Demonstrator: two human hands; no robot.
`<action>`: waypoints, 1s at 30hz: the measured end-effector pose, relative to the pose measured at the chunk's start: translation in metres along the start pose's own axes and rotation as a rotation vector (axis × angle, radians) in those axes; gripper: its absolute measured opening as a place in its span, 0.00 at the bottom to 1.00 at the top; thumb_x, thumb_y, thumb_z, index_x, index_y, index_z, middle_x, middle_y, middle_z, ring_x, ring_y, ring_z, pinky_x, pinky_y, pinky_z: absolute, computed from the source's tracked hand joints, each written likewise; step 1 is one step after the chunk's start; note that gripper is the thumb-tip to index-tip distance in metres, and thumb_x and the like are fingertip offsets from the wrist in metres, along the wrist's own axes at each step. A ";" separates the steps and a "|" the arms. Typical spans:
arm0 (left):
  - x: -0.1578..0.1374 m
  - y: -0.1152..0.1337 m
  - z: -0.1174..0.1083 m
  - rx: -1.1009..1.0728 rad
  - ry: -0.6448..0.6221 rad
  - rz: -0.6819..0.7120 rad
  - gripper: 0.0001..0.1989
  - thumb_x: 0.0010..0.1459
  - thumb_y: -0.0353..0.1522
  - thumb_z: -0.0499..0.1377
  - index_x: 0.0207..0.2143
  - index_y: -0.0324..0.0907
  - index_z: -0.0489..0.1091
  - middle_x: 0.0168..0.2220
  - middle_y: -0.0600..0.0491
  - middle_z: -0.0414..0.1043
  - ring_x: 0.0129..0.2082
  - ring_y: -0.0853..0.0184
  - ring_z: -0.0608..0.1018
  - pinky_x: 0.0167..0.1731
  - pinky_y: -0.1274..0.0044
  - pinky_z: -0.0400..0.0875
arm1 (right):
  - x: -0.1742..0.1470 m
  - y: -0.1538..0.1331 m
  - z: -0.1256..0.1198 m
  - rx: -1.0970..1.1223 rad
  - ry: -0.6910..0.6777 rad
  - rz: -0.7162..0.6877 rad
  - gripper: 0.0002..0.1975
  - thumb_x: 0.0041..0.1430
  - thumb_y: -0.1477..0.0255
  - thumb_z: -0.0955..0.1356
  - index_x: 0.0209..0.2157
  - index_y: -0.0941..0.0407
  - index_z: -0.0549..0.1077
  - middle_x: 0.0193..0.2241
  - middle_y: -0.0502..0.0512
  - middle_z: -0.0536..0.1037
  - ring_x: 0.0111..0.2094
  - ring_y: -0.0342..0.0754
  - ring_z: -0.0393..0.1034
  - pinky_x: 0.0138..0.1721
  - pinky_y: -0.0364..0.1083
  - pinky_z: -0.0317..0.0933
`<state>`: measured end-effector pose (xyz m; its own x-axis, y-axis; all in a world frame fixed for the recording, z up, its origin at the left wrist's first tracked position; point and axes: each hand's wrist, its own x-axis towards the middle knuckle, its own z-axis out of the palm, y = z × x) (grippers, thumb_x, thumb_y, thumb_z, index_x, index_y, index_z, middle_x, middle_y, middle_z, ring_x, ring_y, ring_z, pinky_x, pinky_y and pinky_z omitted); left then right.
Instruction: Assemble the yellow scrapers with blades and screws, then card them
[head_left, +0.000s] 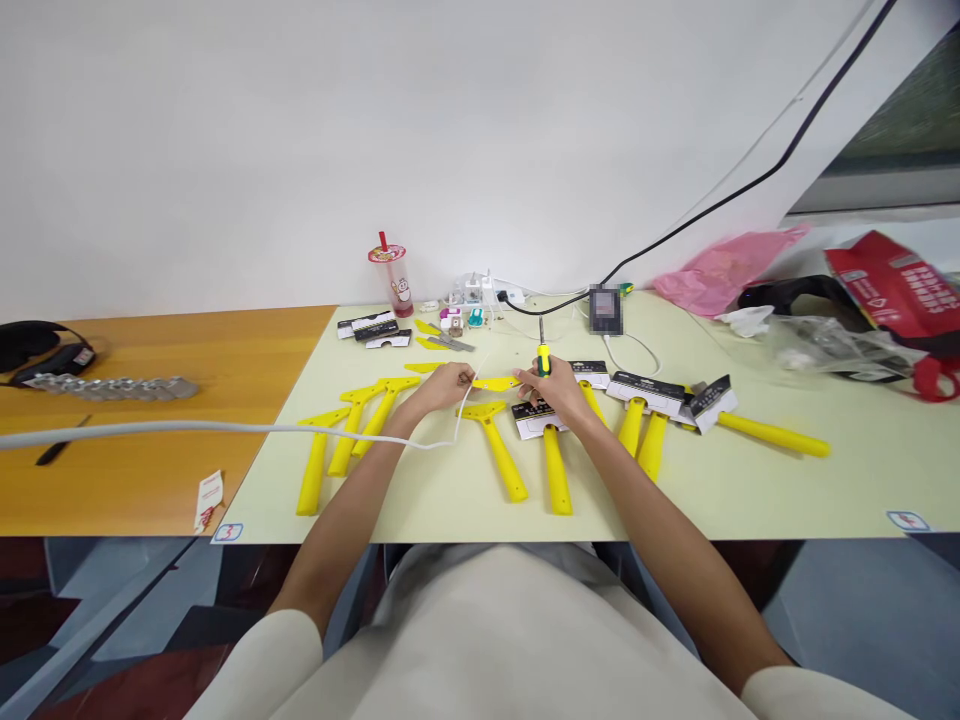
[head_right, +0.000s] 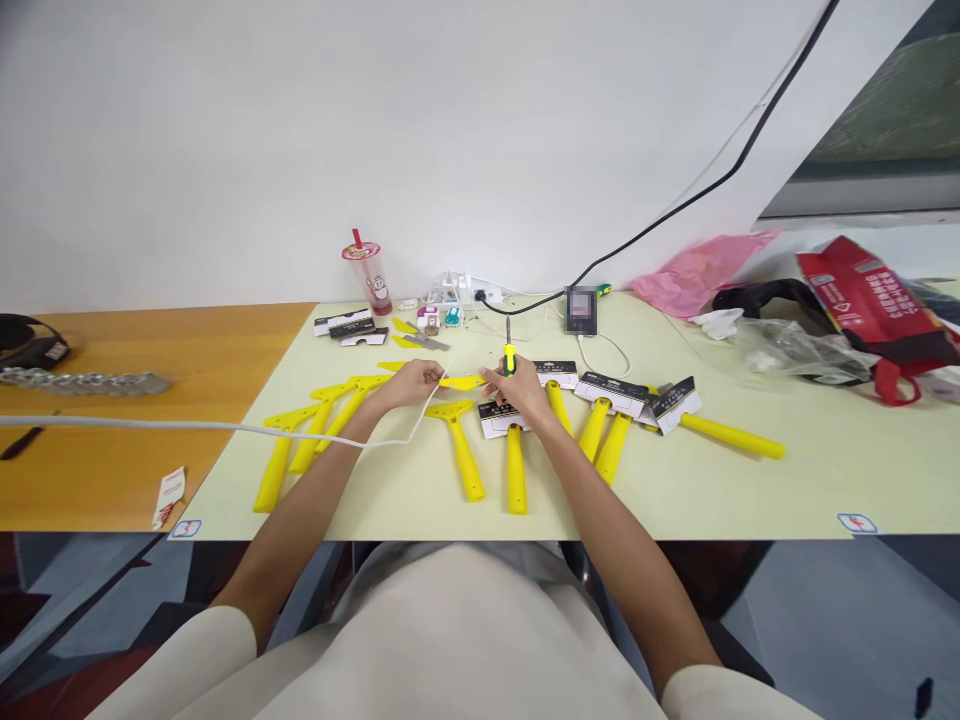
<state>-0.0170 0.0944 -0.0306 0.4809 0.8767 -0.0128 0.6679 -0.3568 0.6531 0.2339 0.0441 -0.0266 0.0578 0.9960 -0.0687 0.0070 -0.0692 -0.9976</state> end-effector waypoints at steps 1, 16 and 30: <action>0.000 0.001 0.000 -0.050 -0.005 -0.016 0.19 0.57 0.47 0.69 0.36 0.39 0.78 0.34 0.49 0.79 0.34 0.62 0.76 0.37 0.73 0.69 | 0.000 0.000 0.000 0.003 0.002 0.000 0.35 0.41 0.53 0.87 0.33 0.50 0.63 0.24 0.47 0.76 0.23 0.50 0.79 0.15 0.41 0.61; -0.024 0.009 -0.002 -0.239 -0.158 -0.094 0.26 0.46 0.52 0.75 0.35 0.38 0.87 0.25 0.55 0.72 0.27 0.69 0.66 0.29 0.76 0.57 | 0.006 0.000 -0.020 -0.124 -0.102 0.041 0.30 0.47 0.56 0.85 0.32 0.50 0.64 0.22 0.50 0.78 0.20 0.46 0.72 0.15 0.40 0.52; -0.027 0.007 -0.006 -0.087 -0.230 -0.024 0.17 0.50 0.44 0.71 0.35 0.39 0.84 0.30 0.51 0.76 0.31 0.63 0.74 0.31 0.75 0.65 | -0.005 -0.007 -0.011 -0.380 -0.153 0.056 0.15 0.62 0.68 0.77 0.33 0.52 0.67 0.22 0.50 0.82 0.14 0.39 0.57 0.17 0.41 0.53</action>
<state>-0.0286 0.0701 -0.0215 0.5888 0.7844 -0.1949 0.6339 -0.2985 0.7135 0.2444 0.0388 -0.0191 -0.0801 0.9851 -0.1522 0.3781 -0.1112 -0.9191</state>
